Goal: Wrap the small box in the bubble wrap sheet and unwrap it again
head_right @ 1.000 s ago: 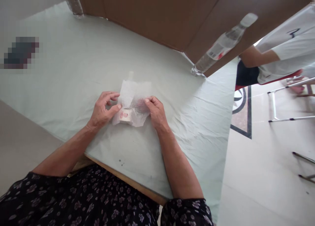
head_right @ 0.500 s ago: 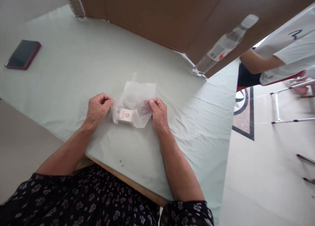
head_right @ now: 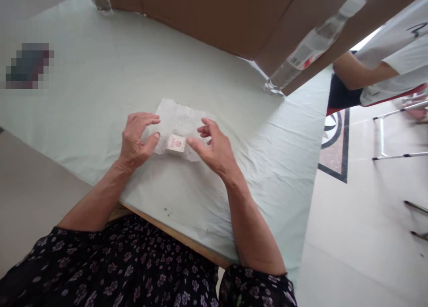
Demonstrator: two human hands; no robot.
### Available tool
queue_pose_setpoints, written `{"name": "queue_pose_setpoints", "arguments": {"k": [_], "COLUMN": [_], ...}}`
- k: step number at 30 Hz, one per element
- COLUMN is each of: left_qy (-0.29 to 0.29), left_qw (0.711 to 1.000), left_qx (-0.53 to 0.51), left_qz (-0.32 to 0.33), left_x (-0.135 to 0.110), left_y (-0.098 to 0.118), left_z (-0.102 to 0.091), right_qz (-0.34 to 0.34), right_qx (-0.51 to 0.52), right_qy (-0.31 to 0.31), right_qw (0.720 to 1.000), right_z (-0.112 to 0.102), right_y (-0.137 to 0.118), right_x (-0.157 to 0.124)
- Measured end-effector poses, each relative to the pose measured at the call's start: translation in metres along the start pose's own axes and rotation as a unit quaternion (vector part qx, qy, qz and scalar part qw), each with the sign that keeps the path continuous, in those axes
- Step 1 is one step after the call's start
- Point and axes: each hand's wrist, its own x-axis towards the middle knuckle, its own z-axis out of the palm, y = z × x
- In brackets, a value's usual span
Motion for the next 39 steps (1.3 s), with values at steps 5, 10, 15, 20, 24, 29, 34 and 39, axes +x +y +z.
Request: {"name": "queue_pose_setpoints", "arguments": {"k": [5,10,15,20,24,29,34,39], "left_qy": [-0.083,-0.118,-0.139,-0.194,-0.228,-0.267,-0.263,-0.21], "left_qw": [0.993,0.947,0.962,0.969,0.973,0.963,0.964,0.977], "left_qx": [-0.068,-0.252,-0.181,-0.111,-0.033,0.024,0.039,0.03], "left_qz": [-0.056,-0.163,-0.152,-0.106,-0.012,0.028,0.022,-0.025], "left_x": [-0.002,0.002,0.004,0.003,0.004,0.002,-0.001,-0.003], "left_y": [0.001,0.001,-0.006,-0.013,-0.02,-0.022,-0.02,-0.019], "left_z": [0.0,-0.016,-0.021,-0.02,-0.019,-0.017,-0.015,-0.012], "right_qz": [-0.048,-0.161,-0.121,-0.085,-0.136,-0.107,0.0,0.016], "right_qx": [-0.026,0.015,-0.047,-0.049,-0.129,-0.145,-0.125,-0.212], "right_qy": [-0.023,-0.213,-0.313,-0.126,-0.096,-0.074,0.08,0.126], "right_qw": [0.998,0.963,0.941,0.987,0.978,0.981,0.989,0.969], "right_z": [0.005,-0.009,-0.017,-0.01,0.017,0.016,-0.041,-0.066], "right_y": [-0.014,-0.027,-0.025,-0.019,-0.014,-0.001,0.043,0.051], "right_x": [-0.011,-0.034,-0.059,-0.045,-0.016,-0.01,-0.026,-0.043]}}
